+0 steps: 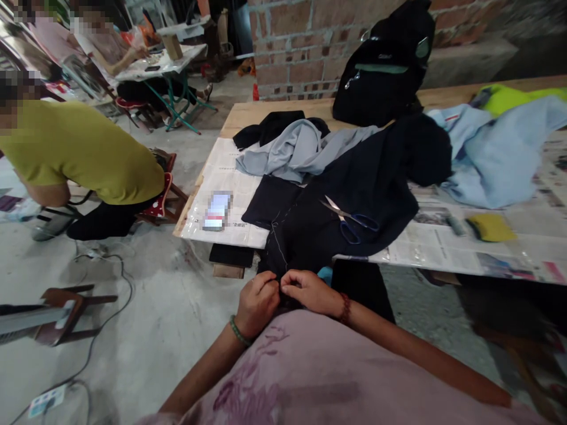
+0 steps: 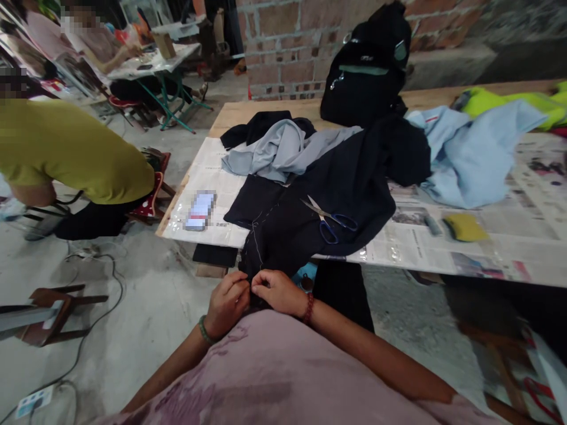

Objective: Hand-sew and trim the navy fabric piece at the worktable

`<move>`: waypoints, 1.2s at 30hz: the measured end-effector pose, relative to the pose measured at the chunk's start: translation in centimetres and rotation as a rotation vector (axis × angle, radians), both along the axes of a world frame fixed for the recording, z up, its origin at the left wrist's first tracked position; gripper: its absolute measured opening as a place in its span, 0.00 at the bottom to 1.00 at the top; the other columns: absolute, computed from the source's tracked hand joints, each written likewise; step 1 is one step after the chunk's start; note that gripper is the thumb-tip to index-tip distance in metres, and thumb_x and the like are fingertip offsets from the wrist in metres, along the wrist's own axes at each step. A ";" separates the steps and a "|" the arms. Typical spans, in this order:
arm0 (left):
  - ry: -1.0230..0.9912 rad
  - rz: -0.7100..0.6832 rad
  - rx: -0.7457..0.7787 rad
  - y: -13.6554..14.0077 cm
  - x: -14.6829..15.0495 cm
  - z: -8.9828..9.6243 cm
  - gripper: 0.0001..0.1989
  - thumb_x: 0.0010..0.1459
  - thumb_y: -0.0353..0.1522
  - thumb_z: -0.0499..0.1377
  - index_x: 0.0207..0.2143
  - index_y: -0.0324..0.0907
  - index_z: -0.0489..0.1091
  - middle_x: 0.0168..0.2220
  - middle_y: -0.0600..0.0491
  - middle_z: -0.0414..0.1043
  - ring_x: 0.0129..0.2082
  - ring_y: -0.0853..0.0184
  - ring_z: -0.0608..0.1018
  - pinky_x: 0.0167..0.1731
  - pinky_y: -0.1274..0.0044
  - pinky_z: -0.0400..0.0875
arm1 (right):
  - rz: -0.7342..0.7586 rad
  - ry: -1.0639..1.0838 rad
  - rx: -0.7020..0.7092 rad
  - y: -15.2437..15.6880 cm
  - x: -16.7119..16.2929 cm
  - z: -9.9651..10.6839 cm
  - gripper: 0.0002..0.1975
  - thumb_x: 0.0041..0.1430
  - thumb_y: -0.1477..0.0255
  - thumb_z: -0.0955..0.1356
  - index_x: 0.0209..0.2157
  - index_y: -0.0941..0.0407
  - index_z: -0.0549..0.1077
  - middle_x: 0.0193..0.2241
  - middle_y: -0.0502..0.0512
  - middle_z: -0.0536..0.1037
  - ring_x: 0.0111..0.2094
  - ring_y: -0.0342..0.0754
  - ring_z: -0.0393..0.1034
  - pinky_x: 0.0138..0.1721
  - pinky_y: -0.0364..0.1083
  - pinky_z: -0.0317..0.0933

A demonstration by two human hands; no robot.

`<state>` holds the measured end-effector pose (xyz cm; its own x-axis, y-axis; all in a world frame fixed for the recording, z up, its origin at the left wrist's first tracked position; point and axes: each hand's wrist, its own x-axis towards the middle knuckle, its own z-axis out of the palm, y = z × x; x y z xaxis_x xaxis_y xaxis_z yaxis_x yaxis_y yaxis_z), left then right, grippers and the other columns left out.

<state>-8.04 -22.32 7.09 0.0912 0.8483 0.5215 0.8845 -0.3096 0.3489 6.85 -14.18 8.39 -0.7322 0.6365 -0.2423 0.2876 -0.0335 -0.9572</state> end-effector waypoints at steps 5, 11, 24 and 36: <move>-0.085 0.022 -0.039 -0.1 -0.1 0.5 0.06 0.53 0.25 0.54 0.34 0.39 0.68 0.39 0.46 0.68 0.40 0.67 0.73 0.39 0.75 0.71 | 0.007 -0.021 -0.395 0.3 0.2 0.0 0.06 0.50 0.70 0.64 0.26 0.58 0.64 0.12 0.41 0.58 0.13 0.34 0.49 0.15 0.37 0.42; -0.097 -0.075 -0.006 -0.8 -0.2 1.9 0.18 0.52 0.26 0.56 0.47 0.39 0.63 0.40 0.45 0.69 0.38 0.67 0.74 0.36 0.76 0.73 | -0.055 0.015 -0.452 0.2 0.1 -0.2 0.10 0.46 0.66 0.67 0.26 0.58 0.66 0.12 0.41 0.59 0.14 0.34 0.49 0.15 0.37 0.42; -0.028 0.016 -0.167 0.2 0.7 1.0 0.11 0.59 0.28 0.50 0.44 0.39 0.64 0.31 0.50 0.73 0.31 0.69 0.75 0.31 0.78 0.72 | -0.118 0.080 0.131 0.2 0.4 -0.7 0.06 0.52 0.72 0.64 0.24 0.58 0.70 0.24 0.49 0.67 0.27 0.40 0.61 0.29 0.40 0.57; -0.033 0.090 -0.190 0.2 -0.7 -0.3 0.09 0.58 0.26 0.50 0.38 0.38 0.69 0.32 0.47 0.73 0.31 0.67 0.75 0.32 0.75 0.73 | 0.001 -0.247 0.651 1.4 2.2 -3.8 0.17 0.49 0.77 0.65 0.43 0.57 0.65 0.45 0.56 0.65 0.35 0.42 0.65 0.37 0.43 0.62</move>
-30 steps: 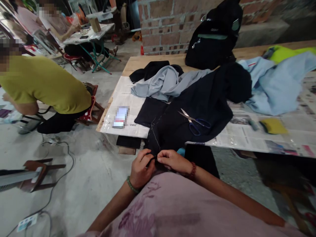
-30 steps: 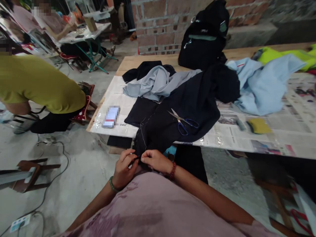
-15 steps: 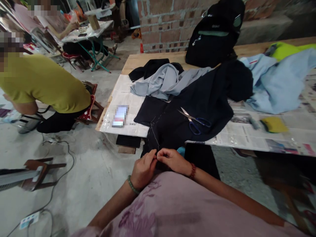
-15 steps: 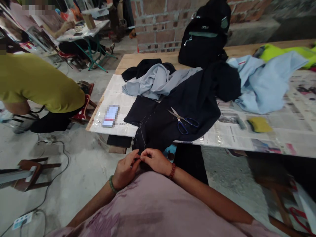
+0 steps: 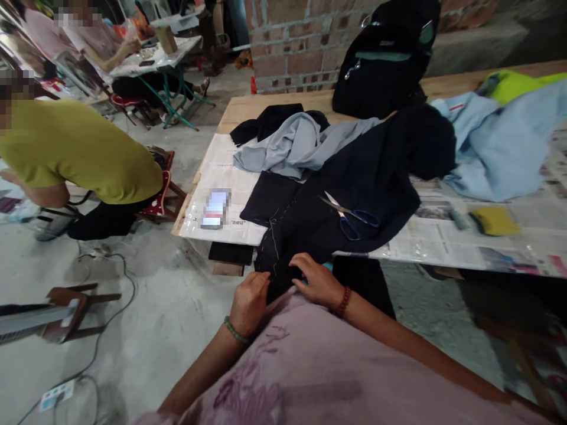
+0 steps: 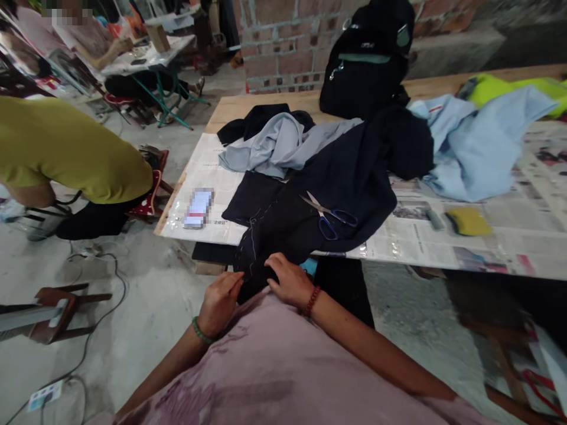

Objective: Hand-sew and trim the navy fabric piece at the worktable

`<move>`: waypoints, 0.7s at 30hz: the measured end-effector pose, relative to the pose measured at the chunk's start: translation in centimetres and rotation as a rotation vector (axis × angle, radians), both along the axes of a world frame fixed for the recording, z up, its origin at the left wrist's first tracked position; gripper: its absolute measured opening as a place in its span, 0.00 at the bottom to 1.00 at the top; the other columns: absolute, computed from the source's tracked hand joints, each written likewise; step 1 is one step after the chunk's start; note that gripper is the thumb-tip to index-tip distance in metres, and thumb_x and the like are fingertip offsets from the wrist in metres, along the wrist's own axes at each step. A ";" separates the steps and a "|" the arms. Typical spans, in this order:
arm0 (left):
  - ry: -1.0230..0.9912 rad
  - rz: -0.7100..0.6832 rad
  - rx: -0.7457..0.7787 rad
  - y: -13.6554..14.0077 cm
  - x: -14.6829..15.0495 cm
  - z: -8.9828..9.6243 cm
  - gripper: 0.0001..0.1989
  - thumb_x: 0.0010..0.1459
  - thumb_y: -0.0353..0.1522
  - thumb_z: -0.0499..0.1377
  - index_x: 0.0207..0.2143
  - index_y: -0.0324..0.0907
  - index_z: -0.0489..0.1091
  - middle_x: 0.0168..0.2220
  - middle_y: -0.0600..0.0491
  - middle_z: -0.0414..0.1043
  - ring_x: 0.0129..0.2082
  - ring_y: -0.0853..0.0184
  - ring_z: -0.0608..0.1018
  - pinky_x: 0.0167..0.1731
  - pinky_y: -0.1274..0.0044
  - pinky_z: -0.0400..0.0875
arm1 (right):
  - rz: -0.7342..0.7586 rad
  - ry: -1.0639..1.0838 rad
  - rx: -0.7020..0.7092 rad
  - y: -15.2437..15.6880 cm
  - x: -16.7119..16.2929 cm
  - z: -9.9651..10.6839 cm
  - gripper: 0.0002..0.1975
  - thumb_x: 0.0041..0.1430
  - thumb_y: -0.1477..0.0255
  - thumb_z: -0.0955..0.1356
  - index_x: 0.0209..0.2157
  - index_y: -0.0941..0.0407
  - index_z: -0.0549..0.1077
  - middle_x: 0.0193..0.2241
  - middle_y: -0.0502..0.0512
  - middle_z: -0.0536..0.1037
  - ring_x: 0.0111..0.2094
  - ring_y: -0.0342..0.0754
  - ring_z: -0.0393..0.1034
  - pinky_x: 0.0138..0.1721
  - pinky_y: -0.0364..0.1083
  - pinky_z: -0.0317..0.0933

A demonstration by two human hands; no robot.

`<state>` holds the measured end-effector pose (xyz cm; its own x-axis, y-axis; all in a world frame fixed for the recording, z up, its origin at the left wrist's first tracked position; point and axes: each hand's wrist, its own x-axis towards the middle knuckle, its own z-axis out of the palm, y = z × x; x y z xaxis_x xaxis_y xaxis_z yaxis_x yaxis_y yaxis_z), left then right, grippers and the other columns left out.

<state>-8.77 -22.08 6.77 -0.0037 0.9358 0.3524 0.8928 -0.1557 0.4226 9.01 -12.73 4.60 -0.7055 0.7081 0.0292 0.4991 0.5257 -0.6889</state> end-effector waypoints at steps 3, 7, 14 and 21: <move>-0.012 0.009 -0.040 -0.1 -0.2 0.0 0.09 0.58 0.27 0.50 0.35 0.39 0.69 0.31 0.49 0.73 0.31 0.68 0.75 0.32 0.76 0.73 | 0.046 -0.121 0.058 0.0 -0.2 -0.2 0.16 0.51 0.76 0.65 0.44 0.56 0.67 0.45 0.56 0.65 0.41 0.44 0.65 0.39 0.43 0.61; -0.045 0.019 -0.066 -0.3 -0.1 0.5 0.10 0.59 0.27 0.49 0.32 0.40 0.69 0.30 0.50 0.72 0.31 0.68 0.74 0.32 0.76 0.71 | 0.075 -0.181 0.091 0.1 -0.5 -0.4 0.14 0.54 0.76 0.63 0.43 0.55 0.68 0.44 0.55 0.65 0.37 0.43 0.66 0.37 0.42 0.61; -0.259 0.085 -0.102 -0.6 0.2 1.3 0.09 0.59 0.29 0.50 0.32 0.41 0.69 0.29 0.52 0.71 0.29 0.70 0.73 0.31 0.78 0.69 | 0.112 -0.199 0.089 0.1 -0.7 -0.9 0.19 0.53 0.78 0.62 0.47 0.53 0.66 0.50 0.55 0.61 0.40 0.43 0.66 0.38 0.42 0.60; -0.706 0.055 -0.213 -0.4 -0.1 1.5 0.08 0.56 0.33 0.54 0.30 0.40 0.70 0.37 0.49 0.68 0.22 0.75 0.69 0.21 0.81 0.67 | 0.084 -0.259 0.088 0.5 -1.1 -1.2 0.12 0.56 0.75 0.61 0.42 0.55 0.69 0.47 0.55 0.65 0.40 0.43 0.67 0.37 0.41 0.60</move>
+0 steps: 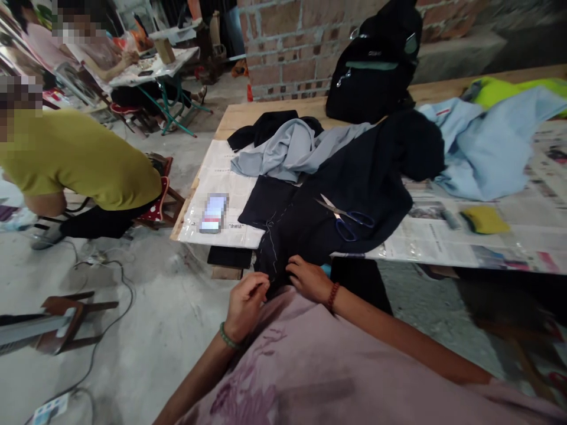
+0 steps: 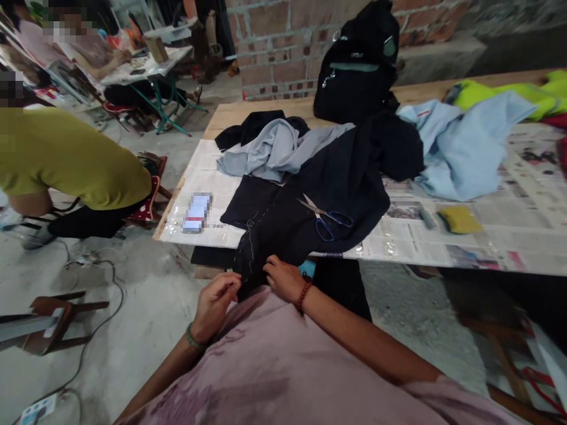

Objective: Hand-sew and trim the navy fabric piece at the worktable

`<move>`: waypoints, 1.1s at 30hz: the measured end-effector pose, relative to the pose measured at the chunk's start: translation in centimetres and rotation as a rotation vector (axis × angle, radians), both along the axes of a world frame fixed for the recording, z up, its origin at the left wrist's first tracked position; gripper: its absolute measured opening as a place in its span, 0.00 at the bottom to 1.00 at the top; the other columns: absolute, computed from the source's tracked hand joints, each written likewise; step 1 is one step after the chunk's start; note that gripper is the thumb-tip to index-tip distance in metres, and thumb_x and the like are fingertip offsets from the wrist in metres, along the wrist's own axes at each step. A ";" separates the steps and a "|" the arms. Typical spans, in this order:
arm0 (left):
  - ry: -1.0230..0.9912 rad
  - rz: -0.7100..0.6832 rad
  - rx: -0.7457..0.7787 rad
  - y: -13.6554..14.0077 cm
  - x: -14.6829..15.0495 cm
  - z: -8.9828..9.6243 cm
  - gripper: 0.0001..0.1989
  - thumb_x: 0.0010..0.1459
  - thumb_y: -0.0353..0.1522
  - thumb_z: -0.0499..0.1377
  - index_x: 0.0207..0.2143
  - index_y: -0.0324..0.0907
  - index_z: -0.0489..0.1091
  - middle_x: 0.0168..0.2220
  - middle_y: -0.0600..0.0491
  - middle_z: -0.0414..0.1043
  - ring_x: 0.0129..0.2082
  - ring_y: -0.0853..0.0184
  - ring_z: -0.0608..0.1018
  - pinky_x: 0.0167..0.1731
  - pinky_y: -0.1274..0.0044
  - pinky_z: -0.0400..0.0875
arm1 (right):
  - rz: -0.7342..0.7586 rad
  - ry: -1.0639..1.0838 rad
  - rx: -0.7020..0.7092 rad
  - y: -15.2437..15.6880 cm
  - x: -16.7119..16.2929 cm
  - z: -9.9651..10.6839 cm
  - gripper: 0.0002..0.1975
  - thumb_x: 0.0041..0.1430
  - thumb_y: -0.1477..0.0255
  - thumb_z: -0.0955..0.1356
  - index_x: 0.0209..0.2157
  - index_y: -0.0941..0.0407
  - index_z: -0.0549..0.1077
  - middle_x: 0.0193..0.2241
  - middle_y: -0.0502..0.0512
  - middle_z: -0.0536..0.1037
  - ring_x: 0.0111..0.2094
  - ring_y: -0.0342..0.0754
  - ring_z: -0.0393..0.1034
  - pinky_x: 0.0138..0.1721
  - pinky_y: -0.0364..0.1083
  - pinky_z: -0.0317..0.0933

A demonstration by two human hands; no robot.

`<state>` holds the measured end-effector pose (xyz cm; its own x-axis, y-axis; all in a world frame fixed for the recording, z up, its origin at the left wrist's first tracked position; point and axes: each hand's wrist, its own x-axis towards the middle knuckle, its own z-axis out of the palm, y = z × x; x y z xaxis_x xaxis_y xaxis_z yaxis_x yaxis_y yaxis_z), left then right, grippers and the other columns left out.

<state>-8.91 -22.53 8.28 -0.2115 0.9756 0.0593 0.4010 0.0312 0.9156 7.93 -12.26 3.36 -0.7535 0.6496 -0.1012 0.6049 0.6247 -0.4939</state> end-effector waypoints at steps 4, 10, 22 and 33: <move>-0.076 0.002 0.023 -0.1 -0.5 0.0 0.07 0.54 0.34 0.56 0.27 0.40 0.71 0.38 0.48 0.66 0.25 0.73 0.69 0.22 0.80 0.67 | -0.090 -0.034 -0.043 0.1 0.0 -0.2 0.17 0.56 0.73 0.61 0.48 0.56 0.64 0.45 0.58 0.67 0.40 0.46 0.68 0.38 0.43 0.60; -0.050 -0.037 0.062 -0.1 -1.1 -0.5 0.09 0.55 0.35 0.55 0.27 0.40 0.70 0.36 0.48 0.67 0.31 0.70 0.71 0.27 0.78 0.67 | -0.261 -0.169 0.012 2.3 0.2 -0.8 0.28 0.60 0.70 0.57 0.61 0.53 0.46 0.44 0.59 0.72 0.38 0.48 0.71 0.34 0.43 0.60; -0.417 -0.156 -0.031 -0.5 -2.1 -0.4 0.07 0.56 0.36 0.55 0.31 0.40 0.65 0.36 0.51 0.67 0.18 0.78 0.68 0.17 0.82 0.61 | -0.300 -0.311 0.057 4.9 0.2 -0.6 0.24 0.59 0.74 0.55 0.56 0.49 0.60 0.34 0.57 0.77 0.33 0.51 0.72 0.31 0.45 0.59; -0.333 -0.004 -0.202 0.1 -2.6 0.8 0.11 0.53 0.38 0.57 0.29 0.39 0.65 0.18 0.59 0.60 0.18 0.76 0.64 0.17 0.83 0.56 | -0.314 -0.334 0.038 4.9 0.1 -0.4 0.22 0.60 0.73 0.55 0.56 0.49 0.60 0.36 0.57 0.77 0.35 0.48 0.72 0.34 0.44 0.60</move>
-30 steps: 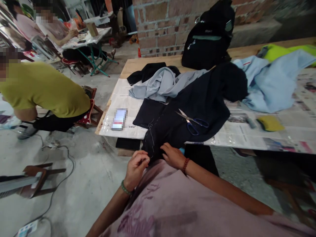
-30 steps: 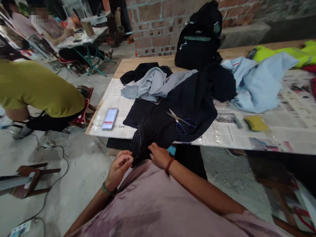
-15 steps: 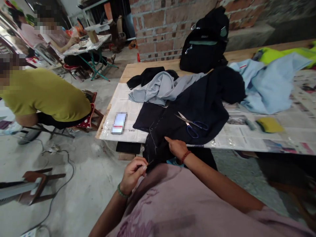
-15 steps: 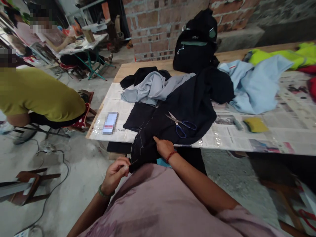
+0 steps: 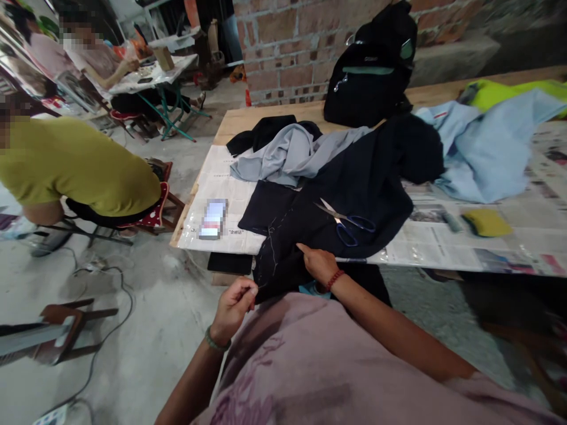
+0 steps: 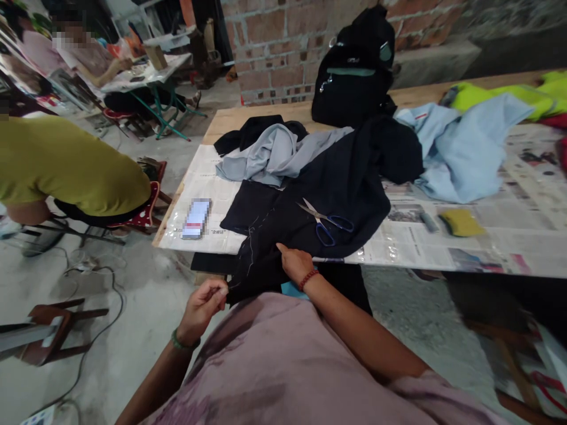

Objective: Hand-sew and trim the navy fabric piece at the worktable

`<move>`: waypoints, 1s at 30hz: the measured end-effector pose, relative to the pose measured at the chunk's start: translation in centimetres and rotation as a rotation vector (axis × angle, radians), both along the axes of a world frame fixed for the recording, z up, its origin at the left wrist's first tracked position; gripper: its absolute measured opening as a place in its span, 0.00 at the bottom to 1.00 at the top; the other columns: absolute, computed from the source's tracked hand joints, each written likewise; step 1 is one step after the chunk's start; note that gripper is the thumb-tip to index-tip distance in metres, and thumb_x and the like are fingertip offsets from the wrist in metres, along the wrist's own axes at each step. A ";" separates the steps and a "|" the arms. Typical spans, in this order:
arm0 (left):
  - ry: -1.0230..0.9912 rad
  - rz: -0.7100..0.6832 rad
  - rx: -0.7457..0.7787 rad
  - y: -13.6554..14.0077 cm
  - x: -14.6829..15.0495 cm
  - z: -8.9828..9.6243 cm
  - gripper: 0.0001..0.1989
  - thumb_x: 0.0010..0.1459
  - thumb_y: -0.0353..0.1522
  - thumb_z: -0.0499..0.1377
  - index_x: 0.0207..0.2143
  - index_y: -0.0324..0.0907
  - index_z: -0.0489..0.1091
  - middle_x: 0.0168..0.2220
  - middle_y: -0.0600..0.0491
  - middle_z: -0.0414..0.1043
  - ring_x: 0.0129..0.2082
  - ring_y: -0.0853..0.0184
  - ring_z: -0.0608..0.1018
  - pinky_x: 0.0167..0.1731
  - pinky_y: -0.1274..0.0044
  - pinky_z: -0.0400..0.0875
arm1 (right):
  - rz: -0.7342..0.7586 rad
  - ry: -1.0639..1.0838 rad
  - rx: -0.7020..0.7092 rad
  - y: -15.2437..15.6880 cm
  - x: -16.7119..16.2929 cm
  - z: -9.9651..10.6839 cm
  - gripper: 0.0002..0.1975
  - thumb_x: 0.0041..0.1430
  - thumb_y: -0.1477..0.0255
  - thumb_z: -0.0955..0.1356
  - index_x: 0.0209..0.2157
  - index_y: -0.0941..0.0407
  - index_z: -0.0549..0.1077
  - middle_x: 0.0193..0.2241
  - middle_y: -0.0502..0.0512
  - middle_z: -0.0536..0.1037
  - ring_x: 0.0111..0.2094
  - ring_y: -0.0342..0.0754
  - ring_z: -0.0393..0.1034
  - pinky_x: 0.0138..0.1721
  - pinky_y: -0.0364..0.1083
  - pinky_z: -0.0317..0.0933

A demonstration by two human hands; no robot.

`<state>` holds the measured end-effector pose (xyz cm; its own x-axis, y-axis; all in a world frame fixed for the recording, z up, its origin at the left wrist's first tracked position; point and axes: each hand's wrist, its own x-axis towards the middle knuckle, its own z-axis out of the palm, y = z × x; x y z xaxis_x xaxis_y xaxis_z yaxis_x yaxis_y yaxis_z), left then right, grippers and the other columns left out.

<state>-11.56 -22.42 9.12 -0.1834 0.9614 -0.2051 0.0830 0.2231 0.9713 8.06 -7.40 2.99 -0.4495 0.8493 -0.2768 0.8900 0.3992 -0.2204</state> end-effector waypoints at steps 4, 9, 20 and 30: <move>-0.145 -0.060 -0.135 -0.5 -0.4 0.3 0.12 0.49 0.39 0.60 0.29 0.39 0.65 0.18 0.60 0.59 0.16 0.79 0.61 0.16 0.84 0.52 | 0.018 -0.032 -0.005 0.0 0.0 0.3 0.23 0.60 0.73 0.54 0.57 0.49 0.58 0.36 0.56 0.77 0.35 0.47 0.72 0.33 0.42 0.60; -0.127 -0.043 -0.244 -0.3 -0.6 0.4 0.13 0.47 0.38 0.61 0.32 0.40 0.65 0.20 0.61 0.60 0.14 0.80 0.58 0.13 0.85 0.49 | 0.021 -0.033 0.011 0.0 0.0 0.1 0.23 0.60 0.73 0.54 0.57 0.49 0.58 0.35 0.55 0.77 0.35 0.48 0.72 0.33 0.43 0.60; 0.425 -0.183 -0.154 0.0 -0.5 0.4 0.06 0.47 0.33 0.60 0.25 0.40 0.72 0.23 0.54 0.66 0.25 0.71 0.68 0.26 0.80 0.61 | 0.047 -0.065 0.015 -0.1 0.1 -0.2 0.24 0.61 0.74 0.54 0.58 0.51 0.57 0.35 0.56 0.77 0.34 0.47 0.72 0.32 0.41 0.59; -0.290 -0.260 -0.199 -0.2 -2.7 -1.3 0.05 0.42 0.30 0.64 0.21 0.37 0.71 0.22 0.56 0.62 0.21 0.76 0.63 0.21 0.81 0.55 | 0.032 -0.028 0.031 -0.1 0.1 -0.6 0.23 0.60 0.73 0.54 0.56 0.50 0.59 0.36 0.55 0.77 0.34 0.47 0.72 0.31 0.41 0.59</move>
<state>-14.27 -22.61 7.86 0.1524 0.9045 -0.3983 -0.1083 0.4159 0.9029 8.16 -7.55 2.36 -0.4690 0.8430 -0.2634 0.8823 0.4337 -0.1831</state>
